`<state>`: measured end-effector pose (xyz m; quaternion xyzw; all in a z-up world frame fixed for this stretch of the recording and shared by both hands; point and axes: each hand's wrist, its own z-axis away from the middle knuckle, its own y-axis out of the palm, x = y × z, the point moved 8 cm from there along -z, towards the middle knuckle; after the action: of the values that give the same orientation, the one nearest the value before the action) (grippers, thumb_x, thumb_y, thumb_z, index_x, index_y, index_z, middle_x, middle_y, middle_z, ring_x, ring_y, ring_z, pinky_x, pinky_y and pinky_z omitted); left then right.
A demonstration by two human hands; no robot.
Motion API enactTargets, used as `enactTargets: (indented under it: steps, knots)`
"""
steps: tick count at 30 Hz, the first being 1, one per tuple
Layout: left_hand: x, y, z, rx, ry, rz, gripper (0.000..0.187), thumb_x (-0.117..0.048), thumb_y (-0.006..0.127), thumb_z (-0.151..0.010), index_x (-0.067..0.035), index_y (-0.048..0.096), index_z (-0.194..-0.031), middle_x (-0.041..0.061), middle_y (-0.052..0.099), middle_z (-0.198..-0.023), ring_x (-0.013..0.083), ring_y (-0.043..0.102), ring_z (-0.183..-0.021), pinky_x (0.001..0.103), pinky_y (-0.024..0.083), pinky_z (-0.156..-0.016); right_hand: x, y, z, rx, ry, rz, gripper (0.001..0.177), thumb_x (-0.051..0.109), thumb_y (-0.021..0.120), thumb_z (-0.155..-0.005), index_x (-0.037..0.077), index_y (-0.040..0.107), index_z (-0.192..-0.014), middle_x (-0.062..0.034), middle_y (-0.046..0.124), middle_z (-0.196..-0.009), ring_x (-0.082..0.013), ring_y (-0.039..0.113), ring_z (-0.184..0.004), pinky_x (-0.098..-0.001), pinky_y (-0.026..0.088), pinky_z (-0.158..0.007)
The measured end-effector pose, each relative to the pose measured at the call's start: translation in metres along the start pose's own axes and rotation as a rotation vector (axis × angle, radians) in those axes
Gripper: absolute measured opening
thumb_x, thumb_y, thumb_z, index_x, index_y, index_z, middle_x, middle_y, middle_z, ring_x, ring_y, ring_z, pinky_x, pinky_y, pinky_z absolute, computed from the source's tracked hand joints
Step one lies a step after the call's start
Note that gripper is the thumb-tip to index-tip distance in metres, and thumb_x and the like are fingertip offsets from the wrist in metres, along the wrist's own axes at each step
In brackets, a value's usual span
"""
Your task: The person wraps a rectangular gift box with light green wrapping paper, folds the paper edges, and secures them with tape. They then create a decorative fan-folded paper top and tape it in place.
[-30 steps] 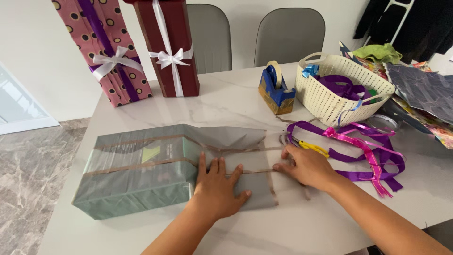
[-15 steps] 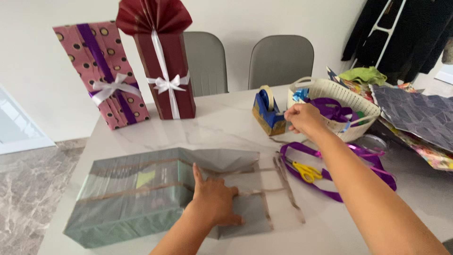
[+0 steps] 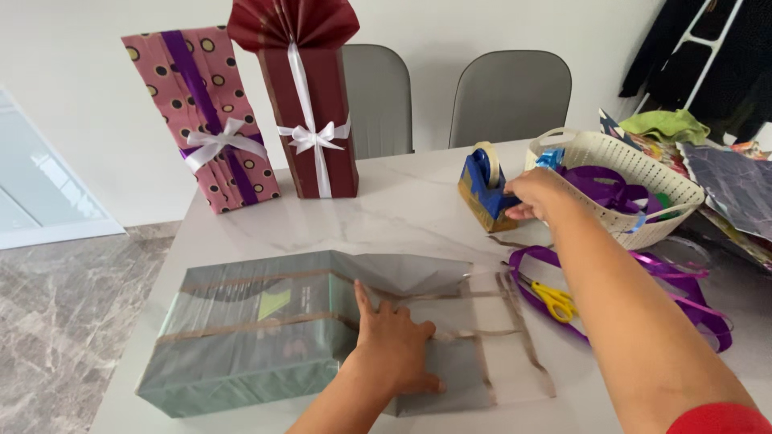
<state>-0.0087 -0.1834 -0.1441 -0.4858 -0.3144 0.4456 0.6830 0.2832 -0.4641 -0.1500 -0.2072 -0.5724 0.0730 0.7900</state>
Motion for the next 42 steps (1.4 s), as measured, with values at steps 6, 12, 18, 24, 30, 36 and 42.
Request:
enactTargets:
  steps: [6,12,18,24,30,36,42]
  knots:
    - [0.000,-0.002,0.001,0.028,-0.011,-0.011,0.085,-0.071,0.075,-0.071,-0.024,0.059,-0.140,0.019,0.057,-0.135,0.0446,0.040,-0.139,0.086,-0.009,-0.110,-0.004,-0.006,-0.008,0.066,0.029,-0.258,0.026,0.007,0.059,-0.097,-0.005,0.056,-0.120,-0.0219,0.059,-0.124,-0.0388,0.069,-0.087,-0.0454,0.064,-0.075]
    - [-0.002,0.000,0.000,0.077,-0.014,-0.022,0.084,-0.072,0.072,-0.074,-0.024,0.058,-0.142,0.018,0.056,-0.138,0.0436,0.038,-0.141,0.087,-0.010,-0.111,-0.046,-0.007,-0.018,0.087,0.040,-0.422,0.022,0.004,0.060,-0.096,-0.008,0.060,-0.114,-0.0209,0.066,-0.111,-0.0294,0.072,-0.092,-0.0370,0.064,-0.084]
    - [-0.001,0.000,0.004,0.076,-0.031,-0.026,0.084,-0.071,0.071,-0.075,-0.024,0.055,-0.144,0.017,0.054,-0.140,0.0423,0.037,-0.142,0.086,-0.010,-0.111,-0.048,-0.011,-0.015,-0.076,-0.364,-0.164,0.010,0.003,0.066,-0.092,-0.005,0.069,-0.098,-0.0141,0.073,-0.096,-0.0220,0.071,-0.084,-0.0323,0.058,-0.074]
    - [-0.002,-0.005,0.007,0.045,-0.009,-0.016,0.084,-0.070,0.070,-0.077,-0.024,0.054,-0.145,0.018,0.052,-0.143,0.0426,0.035,-0.144,0.088,-0.008,-0.110,-0.020,-0.012,0.049,-0.329,-0.606,0.546,0.006,0.003,0.074,-0.082,0.004,0.079,-0.085,-0.0192,0.077,-0.089,-0.0265,0.071,-0.079,-0.0401,0.058,-0.080]
    - [0.000,0.002,0.009,0.025,-0.029,-0.014,0.087,-0.071,0.071,-0.075,-0.026,0.052,-0.147,0.017,0.051,-0.143,0.0410,0.036,-0.142,0.087,-0.007,-0.109,-0.009,0.044,0.137,0.172,-0.470,0.141,0.013,0.006,0.066,-0.088,0.000,0.075,-0.096,-0.0132,0.075,-0.080,-0.0193,0.072,-0.070,-0.0345,0.061,-0.068]
    - [0.000,0.005,0.011,0.006,-0.029,-0.004,0.084,-0.072,0.068,-0.076,-0.029,0.053,-0.146,0.015,0.054,-0.141,0.0377,0.038,-0.143,0.086,-0.007,-0.111,-0.035,0.110,0.242,0.745,-0.175,0.047,0.021,0.016,0.068,-0.093,0.001,0.076,-0.106,-0.0077,0.075,-0.088,-0.0141,0.072,-0.080,-0.0284,0.061,-0.076]
    - [0.001,0.007,0.011,0.014,-0.039,-0.021,0.086,-0.073,0.066,-0.078,-0.028,0.049,-0.149,0.016,0.052,-0.141,0.0392,0.036,-0.142,0.084,-0.008,-0.111,-0.046,0.113,0.262,0.751,-0.181,0.106,0.023,0.017,0.064,-0.095,0.004,0.076,-0.110,-0.0029,0.077,-0.097,-0.0100,0.073,-0.087,-0.0257,0.062,-0.083]
